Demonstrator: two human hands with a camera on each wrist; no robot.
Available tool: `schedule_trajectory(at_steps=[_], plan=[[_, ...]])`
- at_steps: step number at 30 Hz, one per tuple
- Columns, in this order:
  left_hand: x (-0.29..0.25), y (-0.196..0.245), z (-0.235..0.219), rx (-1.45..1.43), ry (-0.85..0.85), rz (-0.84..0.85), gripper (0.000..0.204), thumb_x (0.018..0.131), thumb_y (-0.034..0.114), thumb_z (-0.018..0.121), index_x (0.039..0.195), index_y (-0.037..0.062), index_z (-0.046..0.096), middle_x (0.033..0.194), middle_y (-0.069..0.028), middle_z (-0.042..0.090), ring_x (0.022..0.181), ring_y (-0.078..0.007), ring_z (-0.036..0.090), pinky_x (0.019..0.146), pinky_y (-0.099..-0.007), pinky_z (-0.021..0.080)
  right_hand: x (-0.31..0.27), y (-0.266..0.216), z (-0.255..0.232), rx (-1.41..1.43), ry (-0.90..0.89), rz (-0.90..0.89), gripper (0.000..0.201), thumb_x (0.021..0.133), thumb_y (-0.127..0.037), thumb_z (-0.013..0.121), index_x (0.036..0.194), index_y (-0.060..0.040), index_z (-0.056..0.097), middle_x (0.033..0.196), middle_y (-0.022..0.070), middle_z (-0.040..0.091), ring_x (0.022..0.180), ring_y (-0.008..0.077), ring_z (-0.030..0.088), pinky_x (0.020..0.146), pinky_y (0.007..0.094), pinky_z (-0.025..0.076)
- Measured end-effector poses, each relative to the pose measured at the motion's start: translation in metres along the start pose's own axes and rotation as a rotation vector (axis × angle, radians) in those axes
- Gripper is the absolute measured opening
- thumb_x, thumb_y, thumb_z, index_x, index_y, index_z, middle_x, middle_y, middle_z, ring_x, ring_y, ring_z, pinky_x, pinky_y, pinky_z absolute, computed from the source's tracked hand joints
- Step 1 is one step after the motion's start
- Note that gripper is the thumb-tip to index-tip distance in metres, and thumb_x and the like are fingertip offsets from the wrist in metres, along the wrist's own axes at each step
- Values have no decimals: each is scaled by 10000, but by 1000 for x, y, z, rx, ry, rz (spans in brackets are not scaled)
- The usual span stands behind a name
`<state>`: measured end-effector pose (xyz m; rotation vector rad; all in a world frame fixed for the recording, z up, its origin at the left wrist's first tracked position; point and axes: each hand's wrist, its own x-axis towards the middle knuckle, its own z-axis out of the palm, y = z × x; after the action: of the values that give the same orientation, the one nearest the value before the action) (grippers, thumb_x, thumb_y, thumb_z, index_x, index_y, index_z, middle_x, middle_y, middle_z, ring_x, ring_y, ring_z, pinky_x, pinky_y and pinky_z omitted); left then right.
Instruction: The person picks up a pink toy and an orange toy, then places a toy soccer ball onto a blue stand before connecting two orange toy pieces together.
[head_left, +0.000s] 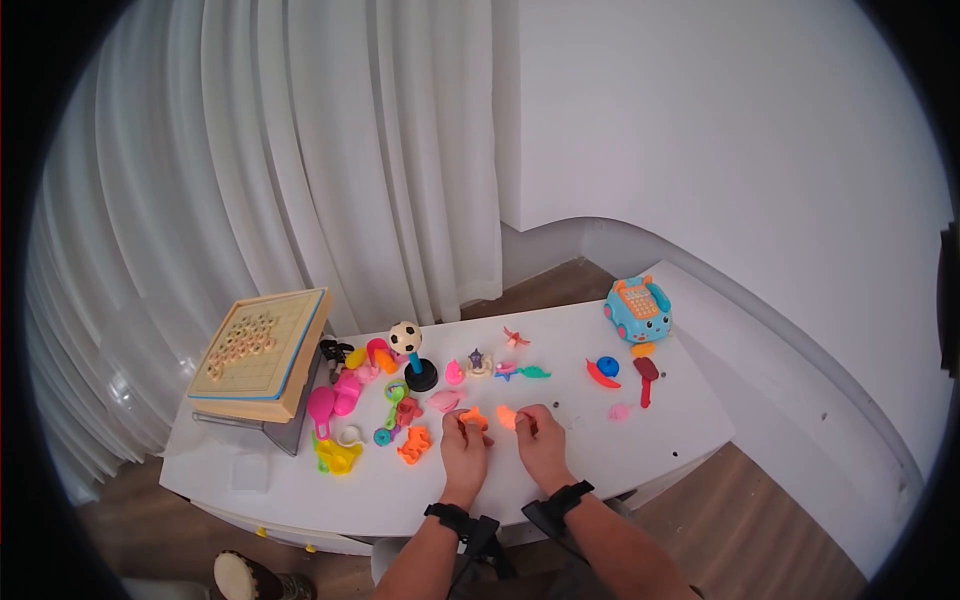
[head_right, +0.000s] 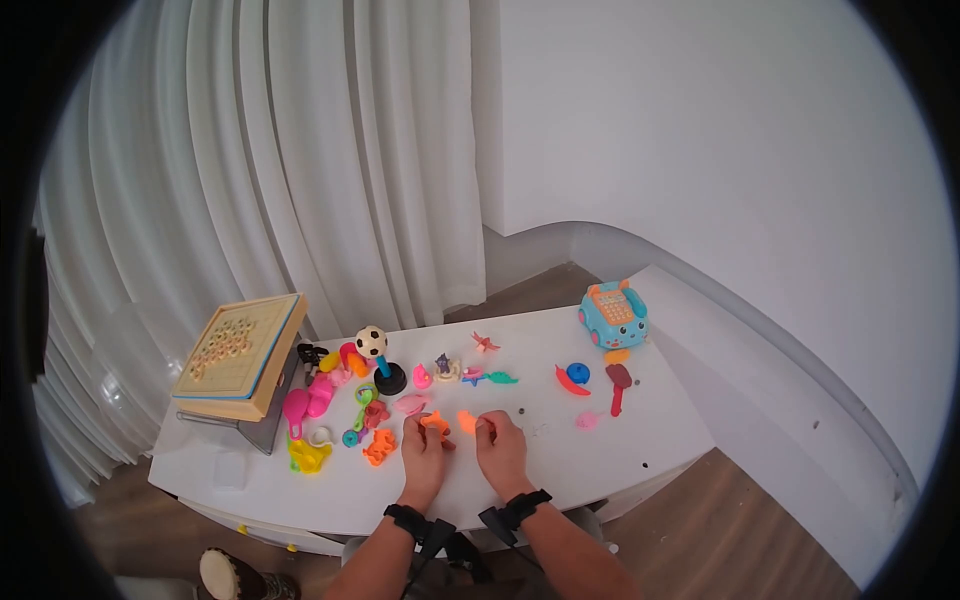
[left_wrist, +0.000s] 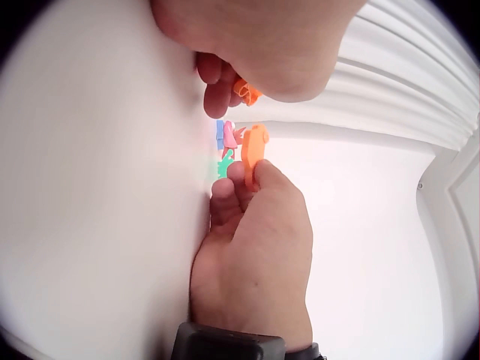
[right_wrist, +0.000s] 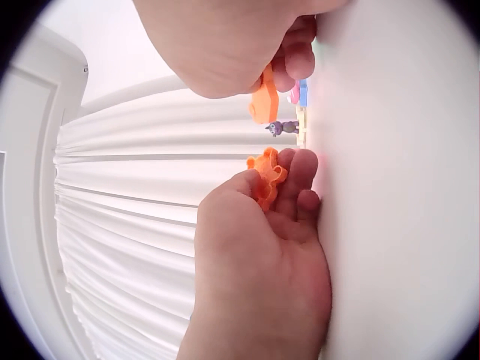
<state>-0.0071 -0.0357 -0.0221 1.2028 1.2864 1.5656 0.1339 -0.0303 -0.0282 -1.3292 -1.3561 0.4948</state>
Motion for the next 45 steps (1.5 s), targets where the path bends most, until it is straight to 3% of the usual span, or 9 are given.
schedule_trajectory(at_steps=[4,7,12,15,21,34,36,40,45], plan=[[3,-15,-4,201,-96,5,216,1079,191,548,1242,65,613,920,-126,734,757,-239,731,709,-369,572,-1,-10,-5,88,42,32,163,1045,-181,634,1069,-24,671,818,106,739,733,183,717,695,332,560],[2,-15,-2,317,-126,72,253,1072,241,572,1267,91,632,924,-129,752,819,-278,750,752,-376,576,1,-11,-8,107,-144,112,149,1044,-155,621,1074,-17,669,801,118,739,720,179,720,692,327,562],[-3,6,-2,416,-206,72,280,1066,264,590,1286,96,630,997,-156,758,918,-301,755,816,-382,572,3,-11,-7,-100,-230,-128,196,1051,-207,590,1094,-42,688,788,100,749,735,239,755,803,368,568],[4,-19,0,270,-156,76,279,1070,244,581,1296,83,608,1004,-154,748,908,-284,746,809,-365,570,2,-10,-5,-132,-268,-103,260,1068,-295,532,1115,-95,692,777,56,748,763,277,730,980,424,489],[4,-22,-4,160,-157,24,252,1097,215,504,1281,60,582,959,-123,722,827,-228,704,774,-358,555,0,-14,-6,-155,-247,-154,256,1044,-286,554,1096,-88,708,779,74,731,788,284,719,1012,442,469],[1,-4,-2,285,-110,140,253,1102,187,491,1259,-1,555,1058,-197,704,912,-279,707,833,-380,557,0,-10,-5,-170,-244,-181,240,929,-310,724,979,-78,681,794,96,729,776,307,715,945,455,500],[-2,1,2,279,-52,253,256,1074,133,536,1278,-16,581,1140,-195,687,975,-279,703,873,-373,562,1,-10,-3,-178,-148,-189,242,894,-262,782,946,-53,673,771,106,724,716,320,710,783,437,555],[-3,-11,-8,377,-18,237,257,1052,73,548,1289,-9,608,1192,-150,671,1052,-194,668,909,-332,550,2,-12,-3,-139,-122,-164,257,898,-255,788,956,-35,668,757,135,721,714,342,720,709,438,574],[-84,35,-51,298,-64,167,144,1056,106,626,1051,-19,697,949,-81,722,860,-130,672,816,-277,539,1,-10,0,-25,-65,-52,217,912,-238,760,987,-55,673,766,107,722,728,348,714,743,462,563]])
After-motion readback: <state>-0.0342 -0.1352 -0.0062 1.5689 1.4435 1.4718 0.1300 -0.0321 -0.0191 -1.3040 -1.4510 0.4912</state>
